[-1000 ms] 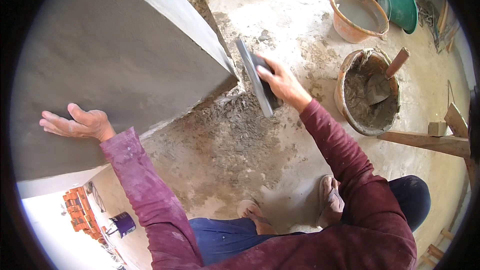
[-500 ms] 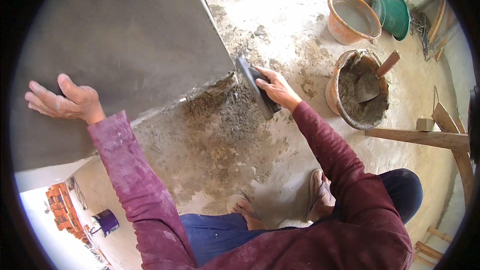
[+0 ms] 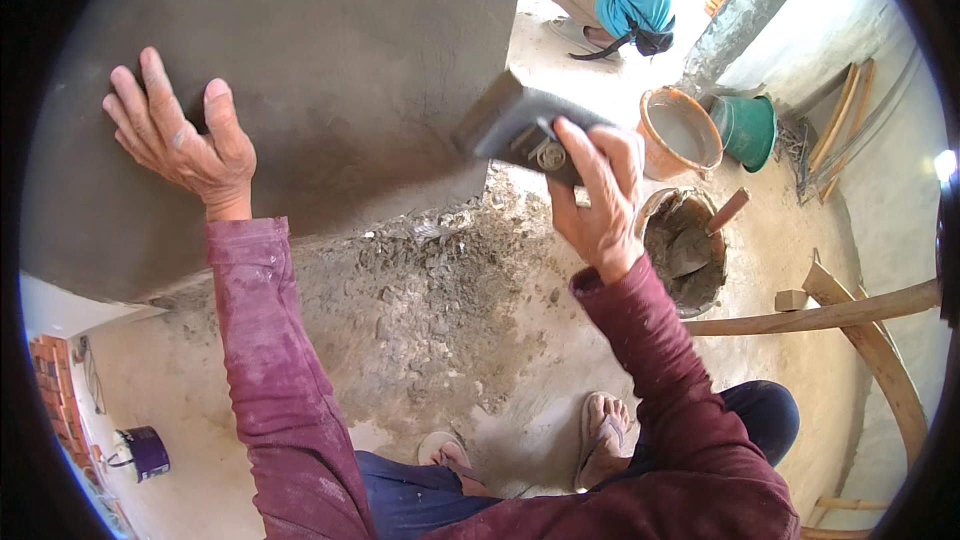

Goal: The person uses a hand trowel to smooth a freshly applied layer of concrete on a curved wall surface. The person repeatedly scrapes and levels the wet material to create a uniform finish, occasionally dipping the tool into a bucket of water to clean it.

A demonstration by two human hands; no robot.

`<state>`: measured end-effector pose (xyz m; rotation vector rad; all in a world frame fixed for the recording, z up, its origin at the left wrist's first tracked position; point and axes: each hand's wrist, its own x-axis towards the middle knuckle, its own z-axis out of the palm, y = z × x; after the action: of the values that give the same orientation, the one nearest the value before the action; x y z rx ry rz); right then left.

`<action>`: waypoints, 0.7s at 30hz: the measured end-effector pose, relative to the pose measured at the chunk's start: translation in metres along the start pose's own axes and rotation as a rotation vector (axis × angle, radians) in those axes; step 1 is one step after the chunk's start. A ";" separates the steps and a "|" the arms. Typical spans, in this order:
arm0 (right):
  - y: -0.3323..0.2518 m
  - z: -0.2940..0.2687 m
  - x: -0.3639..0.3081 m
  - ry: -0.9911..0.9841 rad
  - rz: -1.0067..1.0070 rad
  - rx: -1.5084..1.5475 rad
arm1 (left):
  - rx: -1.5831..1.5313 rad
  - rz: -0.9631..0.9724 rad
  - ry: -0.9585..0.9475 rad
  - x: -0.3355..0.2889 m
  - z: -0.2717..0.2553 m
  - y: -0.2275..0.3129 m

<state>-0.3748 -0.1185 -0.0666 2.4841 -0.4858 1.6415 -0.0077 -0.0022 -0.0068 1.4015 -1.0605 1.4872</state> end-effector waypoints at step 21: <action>-0.003 0.052 -0.013 -0.068 -0.071 -0.042 | -0.022 0.003 0.088 0.002 0.000 -0.009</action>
<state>-0.3333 -0.1274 -0.0985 2.5033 -0.4299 1.5097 0.0010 0.0011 -0.0048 1.3081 -1.0217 1.5203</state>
